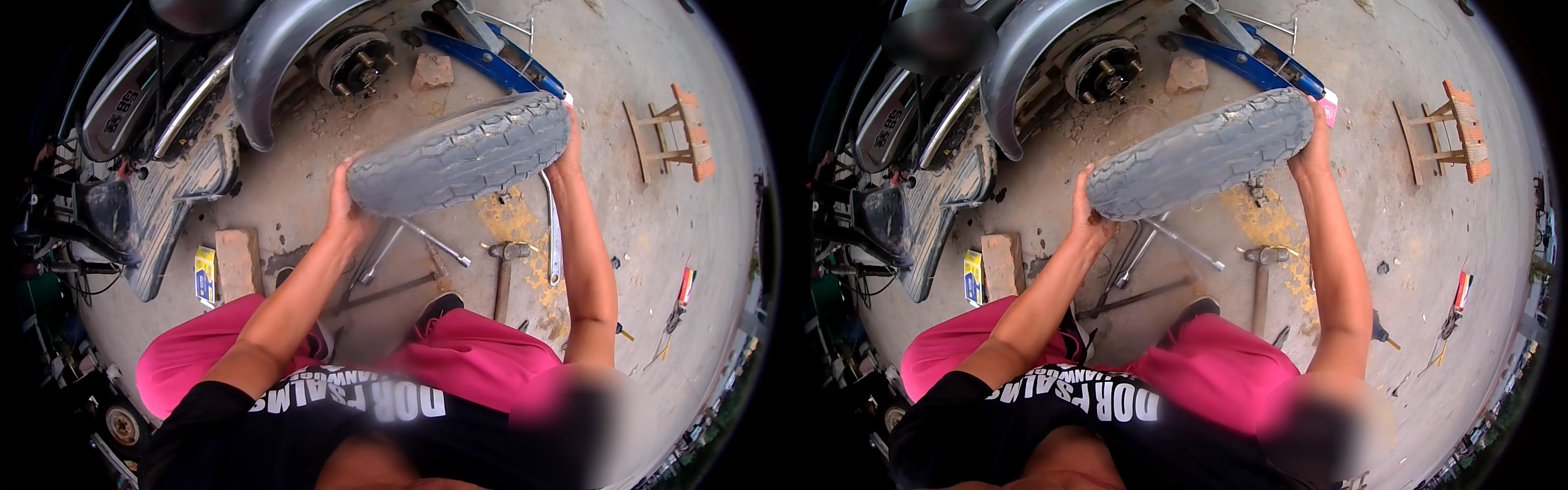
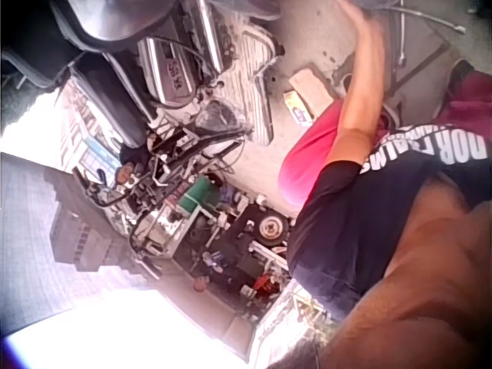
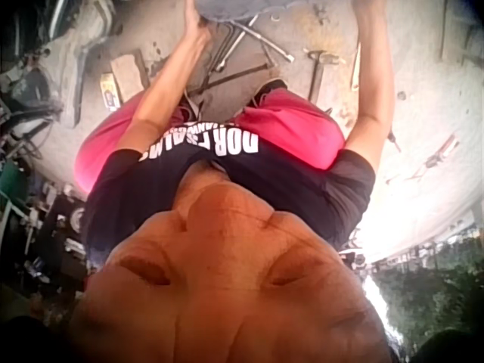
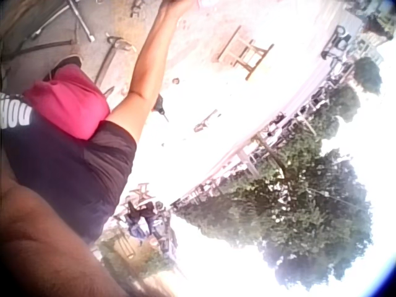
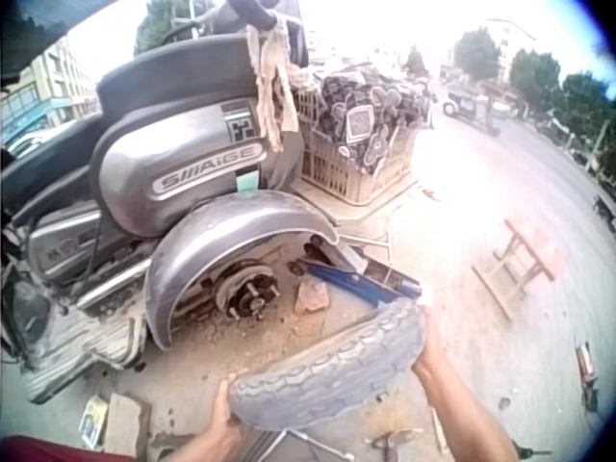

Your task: The person uses a hammer and chisel to work on the motorcycle's rear wheel hub while the vehicle is lifted on a jack. They then attempt to fit a tire onto the wheel hub, adjusting the tire and hub components by hand.

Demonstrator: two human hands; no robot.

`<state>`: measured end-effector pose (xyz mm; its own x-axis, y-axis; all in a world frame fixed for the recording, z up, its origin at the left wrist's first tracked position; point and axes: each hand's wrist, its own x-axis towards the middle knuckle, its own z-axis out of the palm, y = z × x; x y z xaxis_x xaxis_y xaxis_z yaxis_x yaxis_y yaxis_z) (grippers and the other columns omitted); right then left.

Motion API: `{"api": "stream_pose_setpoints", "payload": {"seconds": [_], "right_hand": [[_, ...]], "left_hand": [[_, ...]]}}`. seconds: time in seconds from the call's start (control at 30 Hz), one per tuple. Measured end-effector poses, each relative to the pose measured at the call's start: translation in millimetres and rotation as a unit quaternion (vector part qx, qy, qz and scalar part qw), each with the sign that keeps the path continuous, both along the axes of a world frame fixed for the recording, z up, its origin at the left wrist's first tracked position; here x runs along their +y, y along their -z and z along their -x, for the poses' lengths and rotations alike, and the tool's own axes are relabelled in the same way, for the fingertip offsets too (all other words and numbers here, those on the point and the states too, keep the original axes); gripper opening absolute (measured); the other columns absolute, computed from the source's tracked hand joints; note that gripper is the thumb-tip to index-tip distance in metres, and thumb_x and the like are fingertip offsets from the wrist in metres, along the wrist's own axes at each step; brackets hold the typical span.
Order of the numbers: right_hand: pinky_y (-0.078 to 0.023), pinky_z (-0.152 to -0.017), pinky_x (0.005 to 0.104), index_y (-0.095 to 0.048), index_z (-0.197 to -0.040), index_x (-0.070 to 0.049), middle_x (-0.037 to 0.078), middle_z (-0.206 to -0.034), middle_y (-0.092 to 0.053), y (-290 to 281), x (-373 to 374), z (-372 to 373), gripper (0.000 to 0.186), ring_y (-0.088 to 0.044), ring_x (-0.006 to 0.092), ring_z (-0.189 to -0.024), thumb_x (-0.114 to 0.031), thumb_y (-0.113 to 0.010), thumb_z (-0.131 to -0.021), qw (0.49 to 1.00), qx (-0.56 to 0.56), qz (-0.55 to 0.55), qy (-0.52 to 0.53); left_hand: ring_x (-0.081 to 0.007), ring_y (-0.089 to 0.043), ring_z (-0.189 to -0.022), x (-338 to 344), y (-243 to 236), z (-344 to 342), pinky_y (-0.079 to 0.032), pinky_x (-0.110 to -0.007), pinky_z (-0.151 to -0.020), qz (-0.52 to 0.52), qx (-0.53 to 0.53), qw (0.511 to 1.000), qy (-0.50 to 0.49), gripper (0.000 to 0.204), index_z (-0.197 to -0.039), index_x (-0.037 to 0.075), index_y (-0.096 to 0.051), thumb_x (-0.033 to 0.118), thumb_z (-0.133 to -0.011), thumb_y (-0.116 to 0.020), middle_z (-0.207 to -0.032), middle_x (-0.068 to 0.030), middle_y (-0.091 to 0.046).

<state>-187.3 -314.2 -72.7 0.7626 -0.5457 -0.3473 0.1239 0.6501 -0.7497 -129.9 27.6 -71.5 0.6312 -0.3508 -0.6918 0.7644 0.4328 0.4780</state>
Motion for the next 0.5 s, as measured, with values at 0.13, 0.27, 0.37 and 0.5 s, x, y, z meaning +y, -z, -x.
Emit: {"api": "stream_pose_setpoints", "payload": {"seconds": [0.13, 0.27, 0.37, 0.5], "right_hand": [[-0.047, -0.09, 0.0354, -0.061, -0.107, -0.008, 0.005, -0.103, -0.066, -3.9, -1.3, 2.9, 0.032, -0.062, 0.0199, -0.098, -0.035, -0.046, -0.096, 1.0, -0.003, 0.006, -0.002], [-0.047, -0.089, 0.0348, -0.061, -0.107, -0.007, 0.005, -0.103, -0.066, -7.9, -2.3, 4.0, 0.031, -0.062, 0.0197, -0.097, -0.032, -0.045, -0.096, 1.0, -0.003, 0.019, -0.01], [-0.047, -0.089, 0.0344, -0.061, -0.106, -0.007, 0.005, -0.103, -0.066, -9.6, -1.7, 6.6, 0.029, -0.062, 0.0195, -0.097, -0.03, -0.045, -0.096, 1.0, -0.004, 0.022, -0.008], [-0.047, -0.09, 0.0342, -0.06, -0.106, -0.007, 0.005, -0.103, -0.066, -4.0, -7.4, 11.2, 0.029, -0.061, 0.0193, -0.098, -0.029, -0.045, -0.095, 1.0, -0.011, 0.02, -0.008]], "left_hand": [[-0.0257, -0.053, -0.115, -1.3, 2.0, 0.5, -0.039, -0.046, -0.101, 0.012, 0.003, 1.0, 0.002, 0.044, -0.121, 0.018, -0.056, 0.048, -0.089, -0.049, -0.121, -0.0057, -0.06], [-0.026, -0.053, -0.115, -1.1, 5.1, 3.2, -0.039, -0.046, -0.102, 0.02, 0.015, 1.0, 0.002, 0.043, -0.12, 0.016, -0.056, 0.047, -0.089, -0.049, -0.121, -0.0062, -0.059], [-0.0262, -0.053, -0.116, -1.3, 6.1, 5.0, -0.039, -0.045, -0.102, 0.03, 0.019, 0.999, 0.006, 0.044, -0.12, 0.015, -0.055, 0.046, -0.09, -0.049, -0.122, -0.0068, -0.059], [-0.0263, -0.053, -0.116, -2.7, 8.2, 8.0, -0.038, -0.045, -0.103, 0.035, 0.002, 0.999, 0.006, 0.044, -0.121, 0.015, -0.054, 0.046, -0.09, -0.048, -0.122, -0.0073, -0.059]]}}
